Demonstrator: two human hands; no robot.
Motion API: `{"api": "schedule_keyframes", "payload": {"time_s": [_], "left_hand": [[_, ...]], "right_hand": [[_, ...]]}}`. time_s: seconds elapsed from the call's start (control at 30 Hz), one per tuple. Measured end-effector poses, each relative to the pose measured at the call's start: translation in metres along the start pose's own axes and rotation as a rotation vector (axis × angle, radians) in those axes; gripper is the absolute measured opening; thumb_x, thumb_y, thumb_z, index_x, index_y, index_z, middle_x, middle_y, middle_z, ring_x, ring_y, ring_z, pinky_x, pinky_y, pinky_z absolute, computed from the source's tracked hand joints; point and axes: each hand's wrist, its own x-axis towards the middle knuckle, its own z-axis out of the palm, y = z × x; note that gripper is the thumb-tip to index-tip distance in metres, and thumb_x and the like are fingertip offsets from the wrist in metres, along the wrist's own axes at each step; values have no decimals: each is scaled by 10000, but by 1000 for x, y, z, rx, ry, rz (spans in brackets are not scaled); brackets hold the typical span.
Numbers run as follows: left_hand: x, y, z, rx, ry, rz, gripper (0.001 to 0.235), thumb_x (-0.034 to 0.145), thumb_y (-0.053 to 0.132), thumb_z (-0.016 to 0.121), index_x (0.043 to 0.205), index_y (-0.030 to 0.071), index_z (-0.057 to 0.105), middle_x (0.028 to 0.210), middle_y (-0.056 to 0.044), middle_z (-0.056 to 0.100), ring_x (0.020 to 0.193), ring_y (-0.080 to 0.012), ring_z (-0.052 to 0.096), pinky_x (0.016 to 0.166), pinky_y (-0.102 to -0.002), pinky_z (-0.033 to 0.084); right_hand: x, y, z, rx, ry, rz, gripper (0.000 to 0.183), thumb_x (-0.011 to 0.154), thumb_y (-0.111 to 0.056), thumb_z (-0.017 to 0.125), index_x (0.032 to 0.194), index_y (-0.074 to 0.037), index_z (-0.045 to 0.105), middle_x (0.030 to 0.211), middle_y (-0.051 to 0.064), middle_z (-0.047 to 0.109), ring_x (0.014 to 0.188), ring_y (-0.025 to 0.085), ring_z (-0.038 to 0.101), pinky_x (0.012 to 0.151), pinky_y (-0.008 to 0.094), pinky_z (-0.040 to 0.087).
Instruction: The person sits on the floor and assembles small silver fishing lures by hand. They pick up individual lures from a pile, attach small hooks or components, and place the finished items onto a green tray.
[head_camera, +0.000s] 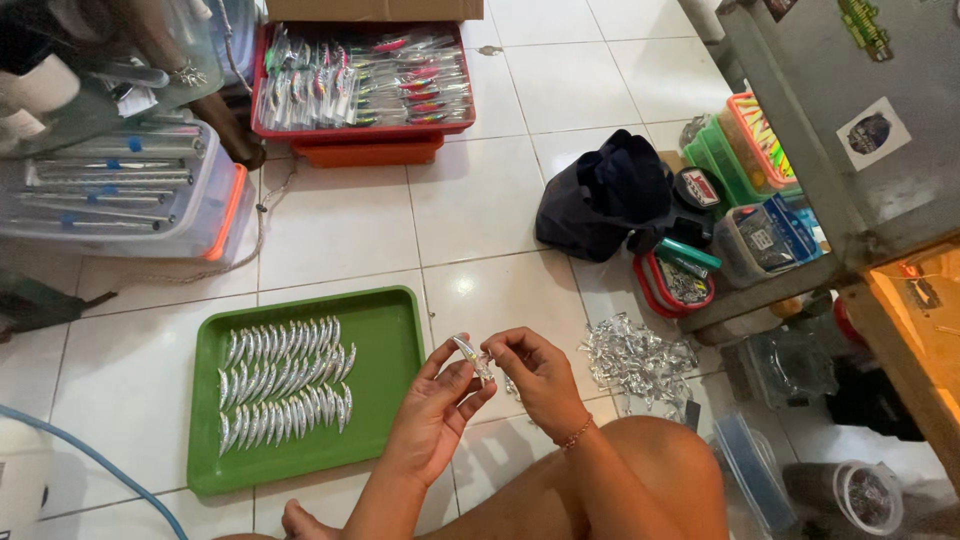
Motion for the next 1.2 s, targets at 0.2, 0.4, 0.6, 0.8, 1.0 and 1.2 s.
{"api": "schedule_keyframes", "payload": {"time_s": [0.2, 0.4, 0.6, 0.8, 1.0, 1.2], "left_hand": [[0, 0, 1, -14, 21, 4, 471, 894, -17, 700, 1360, 27, 640, 923, -80, 691, 802, -190, 634, 930, -431, 620], [0, 4, 3, -31, 47, 0, 482, 900, -30, 685, 1375, 26, 632, 911, -87, 677, 816, -197, 634, 941, -434, 617], [-6, 11, 11, 60, 74, 9, 446, 906, -13, 689, 1350, 2, 656, 895, -109, 682, 826, -235, 640, 923, -447, 625], [1, -5, 1, 486, 152, 205, 282, 827, 47, 834, 1092, -50, 814, 686, -115, 655, 625, -180, 536, 563, -328, 558], [-3, 0, 5, 725, 251, 221, 177, 803, 137, 879, 912, 21, 802, 610, -78, 667, 594, -149, 591, 633, -297, 592], [-5, -2, 7, 732, 253, 221, 192, 861, 185, 836, 975, 31, 838, 684, -49, 707, 681, -119, 595, 719, -270, 516]], "right_hand": [[-1, -7, 2, -13, 5, 37, 165, 981, -192, 660, 961, -42, 727, 918, 60, 756, 887, 133, 690, 850, 265, 547], [1, -4, 1, -45, 7, 0, 191, 995, -231, 624, 1004, -58, 702, 969, 63, 766, 887, 146, 674, 883, 294, 558], [4, -3, -2, 153, 169, 85, 109, 936, -51, 686, 878, -8, 603, 939, 203, 784, 866, 282, 781, 877, 364, 653], [0, -10, 4, 125, 17, 152, 266, 1069, -143, 388, 1272, -34, 519, 616, 25, 298, 548, 156, 317, 548, 343, 455], [0, 10, 7, 26, -64, 173, 209, 958, -208, 731, 856, -27, 710, 568, 29, 523, 482, 126, 347, 438, 268, 264], [2, 14, 7, 104, -25, 186, 209, 950, -173, 741, 845, 3, 706, 511, -16, 350, 483, 106, 268, 450, 276, 225]]}}
